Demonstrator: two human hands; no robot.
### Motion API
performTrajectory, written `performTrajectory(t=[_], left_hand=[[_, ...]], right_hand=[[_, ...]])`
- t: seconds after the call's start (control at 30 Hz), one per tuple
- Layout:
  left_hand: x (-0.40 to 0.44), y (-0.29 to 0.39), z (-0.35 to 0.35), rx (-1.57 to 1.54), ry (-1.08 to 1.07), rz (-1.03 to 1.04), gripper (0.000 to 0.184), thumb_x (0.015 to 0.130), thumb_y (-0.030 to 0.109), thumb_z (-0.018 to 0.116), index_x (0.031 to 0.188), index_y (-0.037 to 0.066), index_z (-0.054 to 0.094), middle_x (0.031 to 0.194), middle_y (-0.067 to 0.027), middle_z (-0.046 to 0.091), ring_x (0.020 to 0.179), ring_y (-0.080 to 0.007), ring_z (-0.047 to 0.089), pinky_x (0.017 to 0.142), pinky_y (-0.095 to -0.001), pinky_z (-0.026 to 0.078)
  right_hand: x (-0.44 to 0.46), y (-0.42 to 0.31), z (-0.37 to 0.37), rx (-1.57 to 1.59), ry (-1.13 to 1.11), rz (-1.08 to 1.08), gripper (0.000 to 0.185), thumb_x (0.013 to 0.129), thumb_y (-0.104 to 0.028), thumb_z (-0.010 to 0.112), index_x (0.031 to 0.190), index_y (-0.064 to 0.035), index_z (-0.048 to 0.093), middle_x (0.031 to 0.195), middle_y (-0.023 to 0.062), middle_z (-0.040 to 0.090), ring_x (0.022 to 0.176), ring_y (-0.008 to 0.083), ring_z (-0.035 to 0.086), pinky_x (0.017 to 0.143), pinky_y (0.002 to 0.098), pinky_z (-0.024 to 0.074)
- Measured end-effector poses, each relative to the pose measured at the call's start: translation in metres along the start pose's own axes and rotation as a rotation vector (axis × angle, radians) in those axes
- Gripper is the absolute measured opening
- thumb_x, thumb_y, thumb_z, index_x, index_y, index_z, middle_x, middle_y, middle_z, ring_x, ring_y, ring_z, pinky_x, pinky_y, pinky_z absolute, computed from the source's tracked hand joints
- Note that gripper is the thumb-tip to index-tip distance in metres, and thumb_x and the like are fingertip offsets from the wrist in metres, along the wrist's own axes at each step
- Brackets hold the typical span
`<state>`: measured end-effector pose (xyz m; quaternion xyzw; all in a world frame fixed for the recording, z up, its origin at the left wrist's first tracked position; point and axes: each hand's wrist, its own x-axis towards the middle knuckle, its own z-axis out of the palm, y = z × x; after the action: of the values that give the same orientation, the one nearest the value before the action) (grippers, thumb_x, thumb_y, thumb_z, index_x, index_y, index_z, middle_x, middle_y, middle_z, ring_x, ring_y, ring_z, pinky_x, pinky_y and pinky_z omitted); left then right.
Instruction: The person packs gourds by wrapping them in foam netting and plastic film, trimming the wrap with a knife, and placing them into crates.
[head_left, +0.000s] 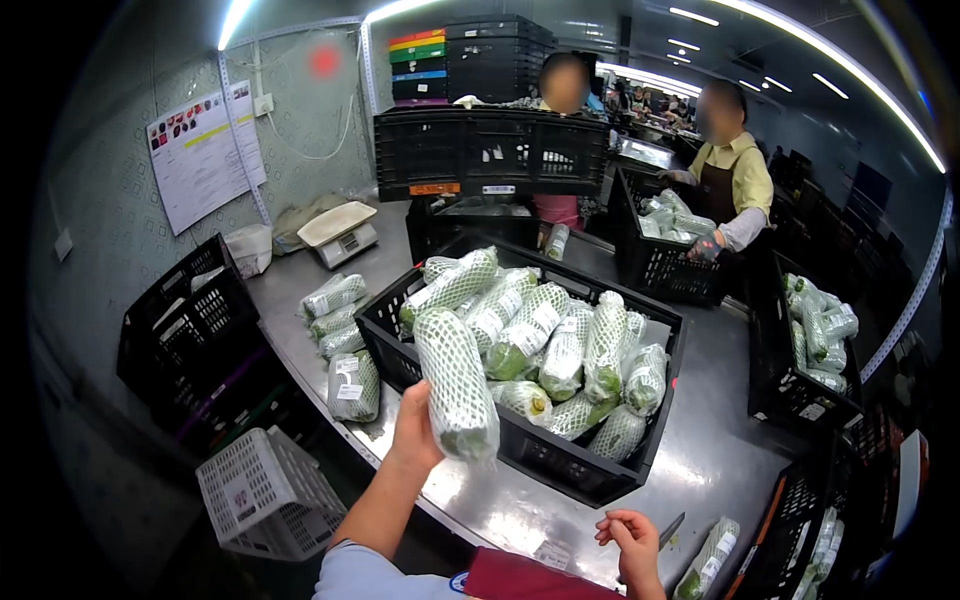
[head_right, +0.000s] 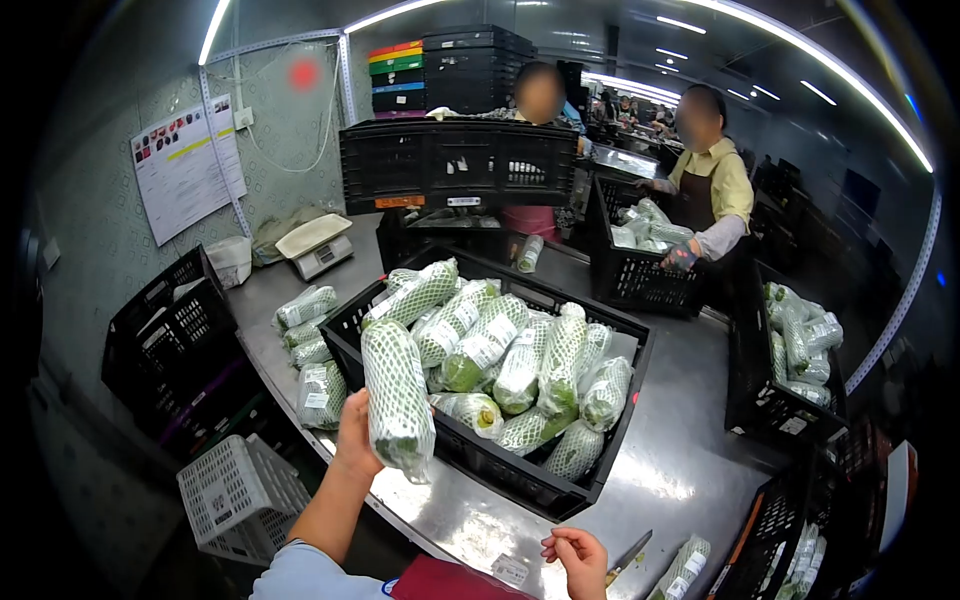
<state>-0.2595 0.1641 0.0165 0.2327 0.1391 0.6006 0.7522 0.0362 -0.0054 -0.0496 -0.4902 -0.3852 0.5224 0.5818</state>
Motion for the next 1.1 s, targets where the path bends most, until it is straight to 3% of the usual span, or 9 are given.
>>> performTrajectory(t=[0.03, 0.13, 0.17, 0.27, 0.43, 0.6, 0.8, 0.93, 1.1], left_hand=[[0.002, 0.007, -0.004, -0.07, 0.035, -0.002, 0.05, 0.084, 0.031, 0.043, 0.121, -0.003, 0.043, 0.112, -0.0191, 0.055, 0.1, -0.0313, 0.057, 0.088, -0.0445, 0.046], [0.01, 0.014, -0.026, -0.093, -0.046, 0.048, 0.044, 0.087, 0.025, 0.041, 0.121, -0.002, 0.043, 0.113, -0.016, 0.056, 0.101, -0.0276, 0.057, 0.09, -0.042, 0.044], [0.011, 0.016, -0.028, -0.072, -0.042, 0.067, 0.04, 0.088, 0.022, 0.04, 0.12, -0.001, 0.044, 0.113, -0.0142, 0.057, 0.101, -0.0264, 0.057, 0.089, -0.0417, 0.045], [0.013, 0.017, -0.031, -0.062, -0.008, 0.101, 0.043, 0.087, 0.026, 0.045, 0.12, -0.001, 0.044, 0.112, -0.0144, 0.056, 0.099, -0.0257, 0.057, 0.088, -0.0395, 0.045], [0.022, 0.017, -0.034, -0.144, 0.01, 0.006, 0.059, 0.084, 0.046, 0.039, 0.121, 0.0, 0.044, 0.103, -0.0216, 0.057, 0.083, -0.0322, 0.059, 0.064, -0.0485, 0.052], [0.026, 0.016, -0.039, -0.262, -0.188, 0.04, 0.072, 0.08, 0.049, 0.048, 0.129, -0.002, 0.033, 0.112, -0.0269, 0.05, 0.087, -0.0332, 0.058, 0.071, -0.0465, 0.052], [0.021, 0.019, -0.059, -0.246, -0.054, 0.098, 0.073, 0.079, 0.055, 0.049, 0.123, -0.002, 0.04, 0.109, -0.0207, 0.054, 0.09, -0.0317, 0.059, 0.074, -0.0468, 0.051], [0.014, 0.012, -0.064, -0.253, 0.021, 0.113, 0.072, 0.079, 0.055, 0.051, 0.12, -0.003, 0.04, 0.101, -0.0178, 0.053, 0.083, -0.0286, 0.057, 0.068, -0.0426, 0.05], [-0.008, 0.006, -0.065, -0.322, -0.031, 0.094, 0.074, 0.077, 0.051, 0.057, 0.119, -0.007, 0.037, 0.1, -0.0186, 0.049, 0.084, -0.0291, 0.055, 0.069, -0.042, 0.049]], right_hand=[[-0.001, 0.004, -0.002, 0.018, 0.01, 0.003, 0.013, 0.086, -0.002, 0.051, 0.096, 0.0039, 0.056, 0.083, 0.0143, 0.062, 0.069, 0.0182, 0.06, 0.061, 0.0273, 0.0488], [-0.005, 0.005, -0.004, -0.145, -0.005, 0.086, 0.027, 0.086, -0.013, 0.054, 0.109, 0.0018, 0.055, 0.09, 0.0125, 0.063, 0.076, 0.0195, 0.06, 0.067, 0.0279, 0.0471], [-0.007, 0.003, 0.001, -0.122, 0.042, 0.079, 0.024, 0.086, -0.011, 0.054, 0.103, 0.0053, 0.056, 0.086, 0.0119, 0.062, 0.072, 0.0163, 0.058, 0.064, 0.0269, 0.0463], [-0.004, 0.006, 0.003, -0.13, 0.03, 0.092, 0.023, 0.086, -0.011, 0.054, 0.103, 0.0047, 0.056, 0.085, 0.0113, 0.062, 0.071, 0.0165, 0.058, 0.065, 0.027, 0.0463], [0.004, 0.011, 0.013, -0.095, 0.001, 0.111, 0.017, 0.086, -0.006, 0.052, 0.099, 0.004, 0.056, 0.083, 0.0127, 0.062, 0.069, 0.0169, 0.059, 0.062, 0.0266, 0.0476], [0.002, 0.019, 0.016, -0.113, -0.034, 0.141, 0.014, 0.086, -0.003, 0.051, 0.098, 0.0041, 0.056, 0.083, 0.0125, 0.062, 0.071, 0.0162, 0.06, 0.063, 0.0257, 0.0481], [-0.002, 0.024, 0.018, -0.137, -0.049, 0.216, 0.016, 0.086, -0.003, 0.052, 0.1, 0.0042, 0.056, 0.085, 0.0122, 0.063, 0.072, 0.0157, 0.06, 0.065, 0.0255, 0.0479], [-0.008, 0.023, 0.018, -0.13, -0.091, 0.268, 0.017, 0.087, -0.004, 0.052, 0.101, 0.0043, 0.056, 0.086, 0.0123, 0.063, 0.072, 0.0154, 0.06, 0.066, 0.0256, 0.0478], [-0.011, 0.02, 0.013, -0.126, -0.154, 0.331, 0.019, 0.089, -0.008, 0.051, 0.104, 0.0022, 0.056, 0.089, 0.0076, 0.063, 0.076, 0.0114, 0.059, 0.068, 0.0225, 0.0467]])
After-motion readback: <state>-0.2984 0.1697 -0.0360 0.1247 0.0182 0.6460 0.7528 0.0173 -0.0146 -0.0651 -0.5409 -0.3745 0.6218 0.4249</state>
